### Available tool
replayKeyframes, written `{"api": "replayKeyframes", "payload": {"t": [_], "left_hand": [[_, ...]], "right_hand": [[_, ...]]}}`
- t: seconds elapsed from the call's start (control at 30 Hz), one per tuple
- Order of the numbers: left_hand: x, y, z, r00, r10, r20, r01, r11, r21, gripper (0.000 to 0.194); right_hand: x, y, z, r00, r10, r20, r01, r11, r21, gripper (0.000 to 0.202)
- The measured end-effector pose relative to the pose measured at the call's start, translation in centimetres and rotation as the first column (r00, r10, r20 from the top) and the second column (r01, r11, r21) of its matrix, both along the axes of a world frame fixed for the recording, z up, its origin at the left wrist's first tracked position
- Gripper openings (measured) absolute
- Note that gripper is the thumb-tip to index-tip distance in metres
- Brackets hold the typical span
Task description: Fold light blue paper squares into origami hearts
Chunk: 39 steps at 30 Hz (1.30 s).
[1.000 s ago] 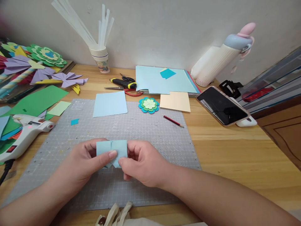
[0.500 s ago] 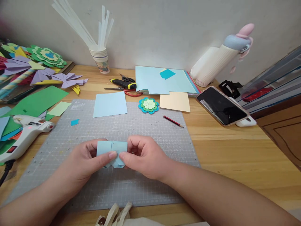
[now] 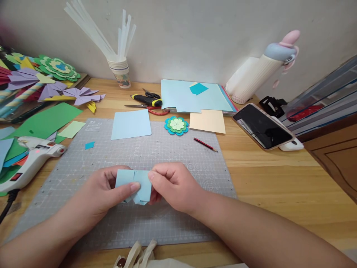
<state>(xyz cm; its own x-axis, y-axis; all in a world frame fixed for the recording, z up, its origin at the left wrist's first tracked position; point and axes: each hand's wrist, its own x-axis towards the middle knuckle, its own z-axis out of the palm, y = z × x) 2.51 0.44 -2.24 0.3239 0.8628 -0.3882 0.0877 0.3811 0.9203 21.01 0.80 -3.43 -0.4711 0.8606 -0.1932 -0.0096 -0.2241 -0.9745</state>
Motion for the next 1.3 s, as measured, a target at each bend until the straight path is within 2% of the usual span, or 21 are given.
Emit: {"api": "replayKeyframes", "payload": {"t": [0.13, 0.2, 0.27, 0.3, 0.33, 0.4, 0.47, 0.5, 0.53, 0.57, 0.6, 0.67, 0.7, 0.73, 0.8, 0.9, 1.0, 1.3], "left_hand": [[0.0, 0.0, -0.1, 0.998, -0.054, 0.040, 0.055, 0.998, -0.027, 0.023], [-0.3, 0.0, -0.3, 0.998, 0.015, 0.064, -0.015, 1.000, -0.004, 0.028], [-0.5, -0.1, -0.5, 0.988, 0.154, 0.027, -0.156, 0.981, 0.115, 0.021], [-0.7, -0.2, -0.6, 0.977, 0.213, -0.018, -0.204, 0.953, 0.225, 0.018], [-0.8, -0.3, -0.6, 0.967, 0.244, -0.078, -0.202, 0.913, 0.355, 0.024], [-0.8, -0.5, -0.4, 0.947, 0.244, -0.208, -0.078, 0.805, 0.589, 0.038], [-0.8, -0.5, -0.2, 0.933, 0.198, -0.301, 0.070, 0.719, 0.692, 0.031], [-0.7, -0.5, -0.1, 0.931, 0.173, -0.320, 0.106, 0.713, 0.693, 0.023], [-0.7, -0.4, 0.0, 0.935, 0.145, -0.323, 0.115, 0.739, 0.664, 0.014], [-0.6, -0.3, 0.1, 0.946, 0.113, -0.305, 0.100, 0.791, 0.604, 0.007], [-0.6, -0.2, 0.1, 0.960, 0.081, -0.268, 0.071, 0.855, 0.514, 0.007], [-0.5, 0.1, 0.1, 0.988, 0.047, -0.146, -0.002, 0.956, 0.294, 0.015], [-0.4, 0.2, 0.1, 0.995, 0.049, -0.084, -0.032, 0.980, 0.196, 0.017], [-0.4, 0.3, 0.1, 0.997, 0.066, -0.034, -0.062, 0.990, 0.124, 0.019], [-0.2, 0.4, 0.0, 0.993, 0.118, 0.024, -0.119, 0.991, 0.052, 0.021], [-0.1, 0.4, -0.1, 0.987, 0.153, 0.047, -0.154, 0.988, 0.018, 0.022], [-0.2, 0.3, -0.1, 0.989, 0.142, 0.036, -0.143, 0.989, 0.021, 0.022], [-0.1, 0.0, 0.0, 0.984, 0.139, 0.110, -0.139, 0.990, -0.006, 0.015]], "right_hand": [[0.0, 0.2, -0.3, 0.997, -0.026, -0.077, 0.018, 0.995, -0.100, 0.026], [0.1, 0.4, -0.5, 0.985, -0.061, -0.158, 0.027, 0.977, -0.211, 0.027], [0.1, 0.7, -0.6, 0.961, -0.113, -0.253, 0.024, 0.943, -0.331, 0.028], [0.1, 0.8, -0.6, 0.946, -0.133, -0.294, 0.010, 0.922, -0.387, 0.028], [0.1, 0.9, -0.5, 0.932, -0.143, -0.332, -0.017, 0.899, -0.437, 0.028], [0.1, 0.9, -0.4, 0.913, -0.135, -0.384, -0.099, 0.842, -0.531, 0.028], [0.2, 0.8, -0.3, 0.913, -0.087, -0.399, -0.194, 0.767, -0.612, 0.027], [0.2, 0.7, -0.3, 0.916, -0.056, -0.398, -0.232, 0.735, -0.638, 0.026], [0.1, 0.6, -0.4, 0.921, -0.025, -0.389, -0.255, 0.716, -0.650, 0.026], [0.1, 0.5, -0.5, 0.930, -0.003, -0.369, -0.255, 0.717, -0.649, 0.027], [0.1, 0.4, -0.6, 0.942, 0.006, -0.336, -0.230, 0.742, -0.630, 0.029], [0.0, 0.4, -0.8, 0.968, -0.013, -0.250, -0.125, 0.840, -0.528, 0.035], [-0.1, 0.3, -0.8, 0.977, -0.032, -0.213, -0.069, 0.892, -0.447, 0.038], [-0.1, 0.3, -0.8, 0.982, -0.046, -0.181, -0.022, 0.933, -0.359, 0.040], [-0.2, 0.1, -0.5, 0.991, -0.056, -0.118, 0.032, 0.980, -0.197, 0.039], [-0.3, -0.3, -0.1, 0.998, -0.064, -0.002, 0.063, 0.996, -0.060, 0.029], [-0.4, -0.6, 0.1, 0.996, -0.079, 0.033, 0.080, 0.997, -0.016, 0.025], [-0.3, -1.3, 0.3, 0.997, -0.070, -0.021, 0.070, 0.997, 0.018, 0.026]]}}
